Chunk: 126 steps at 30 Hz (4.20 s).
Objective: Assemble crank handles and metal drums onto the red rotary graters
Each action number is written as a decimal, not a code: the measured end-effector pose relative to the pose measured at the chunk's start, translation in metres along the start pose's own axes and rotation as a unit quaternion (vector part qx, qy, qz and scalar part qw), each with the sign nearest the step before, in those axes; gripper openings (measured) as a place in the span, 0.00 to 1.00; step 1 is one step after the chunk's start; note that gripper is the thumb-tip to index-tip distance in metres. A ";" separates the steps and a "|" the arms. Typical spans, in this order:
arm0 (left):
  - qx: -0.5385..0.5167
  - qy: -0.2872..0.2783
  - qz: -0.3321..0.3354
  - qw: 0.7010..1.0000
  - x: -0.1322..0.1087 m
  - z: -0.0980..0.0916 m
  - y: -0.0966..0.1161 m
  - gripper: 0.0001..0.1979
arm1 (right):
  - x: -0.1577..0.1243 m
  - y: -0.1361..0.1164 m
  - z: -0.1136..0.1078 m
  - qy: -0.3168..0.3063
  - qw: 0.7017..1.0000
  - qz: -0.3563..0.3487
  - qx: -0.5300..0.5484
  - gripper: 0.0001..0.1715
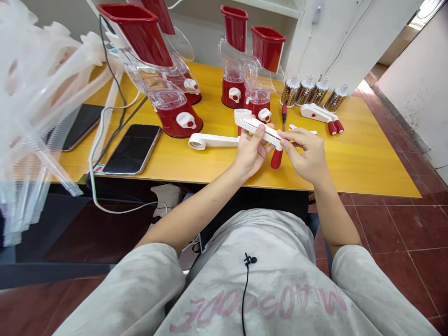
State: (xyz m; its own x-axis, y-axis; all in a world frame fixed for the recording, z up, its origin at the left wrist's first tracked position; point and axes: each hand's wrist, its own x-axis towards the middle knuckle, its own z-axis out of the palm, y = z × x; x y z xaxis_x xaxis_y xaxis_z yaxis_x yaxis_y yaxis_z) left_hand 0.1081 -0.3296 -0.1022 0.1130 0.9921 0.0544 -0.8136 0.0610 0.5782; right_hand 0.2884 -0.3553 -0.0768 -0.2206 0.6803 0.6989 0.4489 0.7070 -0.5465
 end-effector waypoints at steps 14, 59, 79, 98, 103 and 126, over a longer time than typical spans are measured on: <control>-0.007 0.021 -0.046 0.999 -0.003 0.006 0.005 0.28 | -0.001 0.000 0.002 -0.019 0.990 0.071 0.123 0.26; 0.001 -0.072 -0.017 0.997 -0.013 0.003 0.002 0.35 | -0.003 0.000 0.015 -0.047 0.992 0.078 0.085 0.13; 0.022 -0.093 -0.021 0.995 -0.012 0.003 -0.001 0.32 | -0.002 -0.007 0.012 -0.072 0.994 0.058 0.054 0.22; 0.385 -0.044 0.113 0.915 -0.041 -0.047 0.097 0.36 | -0.006 -0.005 0.015 -0.174 0.984 -0.017 0.026 0.24; 0.684 -0.114 0.148 0.705 -0.069 -0.082 0.131 0.28 | -0.004 -0.006 0.056 -0.266 0.958 -0.100 -0.049 0.23; 0.816 -0.136 0.186 0.529 -0.049 -0.128 0.122 0.20 | 0.010 -0.001 0.112 -0.328 0.913 -0.131 -0.202 0.19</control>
State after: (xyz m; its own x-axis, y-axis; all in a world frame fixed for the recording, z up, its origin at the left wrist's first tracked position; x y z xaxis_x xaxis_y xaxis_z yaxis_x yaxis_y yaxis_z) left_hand -0.0697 -0.3564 -0.1382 0.3765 0.8362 0.3987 0.7444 -0.5293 0.4071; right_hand 0.1893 -0.3275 -0.1212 -0.7788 0.5605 0.2816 0.5595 0.8237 -0.0920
